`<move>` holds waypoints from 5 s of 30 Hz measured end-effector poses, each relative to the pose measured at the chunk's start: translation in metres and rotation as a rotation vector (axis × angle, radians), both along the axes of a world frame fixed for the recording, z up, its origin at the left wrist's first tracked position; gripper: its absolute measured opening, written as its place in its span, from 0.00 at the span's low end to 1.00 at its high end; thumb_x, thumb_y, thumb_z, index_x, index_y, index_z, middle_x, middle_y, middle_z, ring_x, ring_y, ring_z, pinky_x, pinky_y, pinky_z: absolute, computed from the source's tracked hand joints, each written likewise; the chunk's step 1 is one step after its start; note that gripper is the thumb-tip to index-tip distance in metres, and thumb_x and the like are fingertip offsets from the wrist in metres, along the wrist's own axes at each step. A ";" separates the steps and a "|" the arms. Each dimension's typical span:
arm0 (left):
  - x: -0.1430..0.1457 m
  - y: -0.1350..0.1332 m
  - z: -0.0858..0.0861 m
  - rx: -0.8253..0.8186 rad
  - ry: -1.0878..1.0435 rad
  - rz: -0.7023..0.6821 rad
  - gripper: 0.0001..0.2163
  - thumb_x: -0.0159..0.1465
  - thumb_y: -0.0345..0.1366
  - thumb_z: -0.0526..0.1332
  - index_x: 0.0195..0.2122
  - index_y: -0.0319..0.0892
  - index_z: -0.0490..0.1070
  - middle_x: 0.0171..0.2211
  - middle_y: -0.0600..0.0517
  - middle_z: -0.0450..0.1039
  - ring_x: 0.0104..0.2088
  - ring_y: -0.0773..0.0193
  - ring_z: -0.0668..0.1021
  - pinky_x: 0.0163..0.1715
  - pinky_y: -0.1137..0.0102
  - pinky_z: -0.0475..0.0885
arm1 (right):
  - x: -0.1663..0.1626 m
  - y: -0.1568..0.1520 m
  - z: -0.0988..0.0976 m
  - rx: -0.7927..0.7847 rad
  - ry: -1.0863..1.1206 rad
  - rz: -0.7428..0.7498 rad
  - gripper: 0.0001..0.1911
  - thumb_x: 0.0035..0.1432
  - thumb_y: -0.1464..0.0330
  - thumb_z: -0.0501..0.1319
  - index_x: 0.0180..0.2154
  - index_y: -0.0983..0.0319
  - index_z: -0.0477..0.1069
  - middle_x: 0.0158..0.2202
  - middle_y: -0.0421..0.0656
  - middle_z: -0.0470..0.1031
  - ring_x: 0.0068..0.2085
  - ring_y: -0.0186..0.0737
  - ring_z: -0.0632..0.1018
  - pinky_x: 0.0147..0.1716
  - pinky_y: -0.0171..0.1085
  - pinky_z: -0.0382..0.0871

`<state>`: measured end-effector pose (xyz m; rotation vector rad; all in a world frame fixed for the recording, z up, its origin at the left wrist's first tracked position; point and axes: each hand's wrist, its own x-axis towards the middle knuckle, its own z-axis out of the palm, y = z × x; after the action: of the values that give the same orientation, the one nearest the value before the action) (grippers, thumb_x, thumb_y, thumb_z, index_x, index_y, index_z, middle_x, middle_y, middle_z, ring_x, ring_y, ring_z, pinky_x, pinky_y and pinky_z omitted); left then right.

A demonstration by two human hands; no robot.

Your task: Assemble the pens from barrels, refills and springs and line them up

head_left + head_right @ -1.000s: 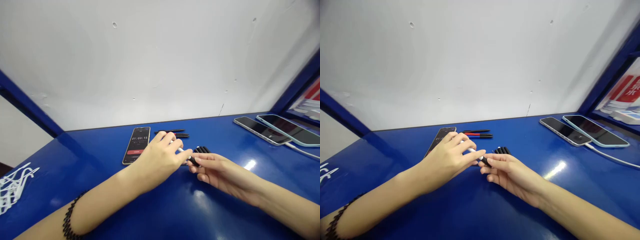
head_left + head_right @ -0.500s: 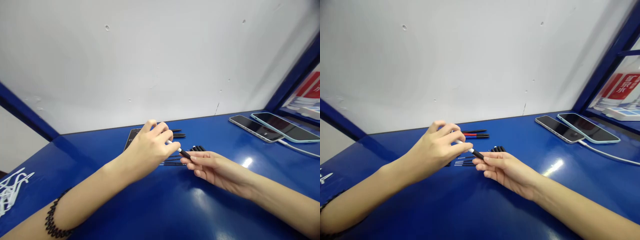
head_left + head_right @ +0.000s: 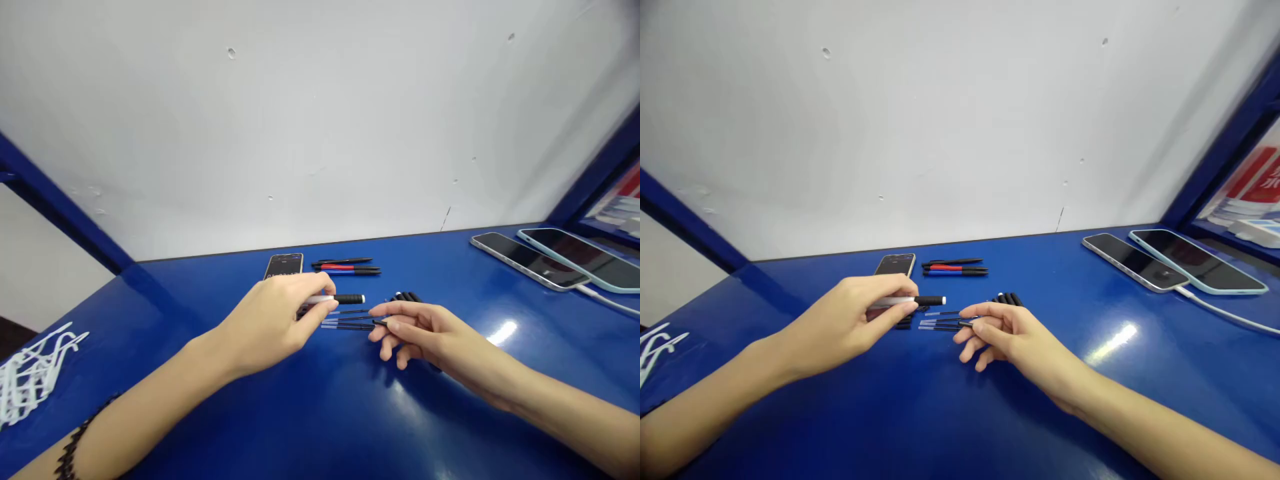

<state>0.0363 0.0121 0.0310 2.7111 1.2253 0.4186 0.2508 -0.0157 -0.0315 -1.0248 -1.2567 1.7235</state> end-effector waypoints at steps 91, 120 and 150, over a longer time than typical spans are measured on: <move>-0.007 -0.022 -0.036 0.421 -0.126 -0.315 0.07 0.64 0.28 0.50 0.41 0.36 0.63 0.32 0.49 0.72 0.33 0.66 0.74 0.34 0.73 0.70 | 0.005 -0.009 0.008 0.436 -0.577 0.110 0.19 0.62 0.57 0.43 0.23 0.60 0.56 0.20 0.36 0.57 0.21 0.31 0.59 0.20 0.31 0.55; 0.006 -0.029 -0.027 -1.287 -0.361 0.102 0.18 0.62 0.49 0.43 0.21 0.42 0.51 0.15 0.61 0.45 0.16 0.73 0.50 0.16 0.77 0.48 | 0.013 -0.010 0.004 0.819 -0.670 0.118 0.04 0.57 0.70 0.54 0.34 0.58 0.67 0.34 0.41 0.73 0.31 0.34 0.73 0.29 0.31 0.67; 0.006 -0.026 -0.030 -1.398 -0.505 0.229 0.15 0.60 0.50 0.50 0.33 0.42 0.61 0.14 0.63 0.44 0.15 0.75 0.47 0.12 0.80 0.43 | 0.011 -0.014 -0.005 1.007 -0.493 -0.038 0.09 0.56 0.76 0.55 0.33 0.58 0.70 0.35 0.41 0.76 0.38 0.36 0.76 0.36 0.33 0.71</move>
<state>0.0422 -0.0142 0.0008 1.2029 1.0317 0.1263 0.2617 -0.0294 -0.0363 -0.8201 -2.0652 0.5932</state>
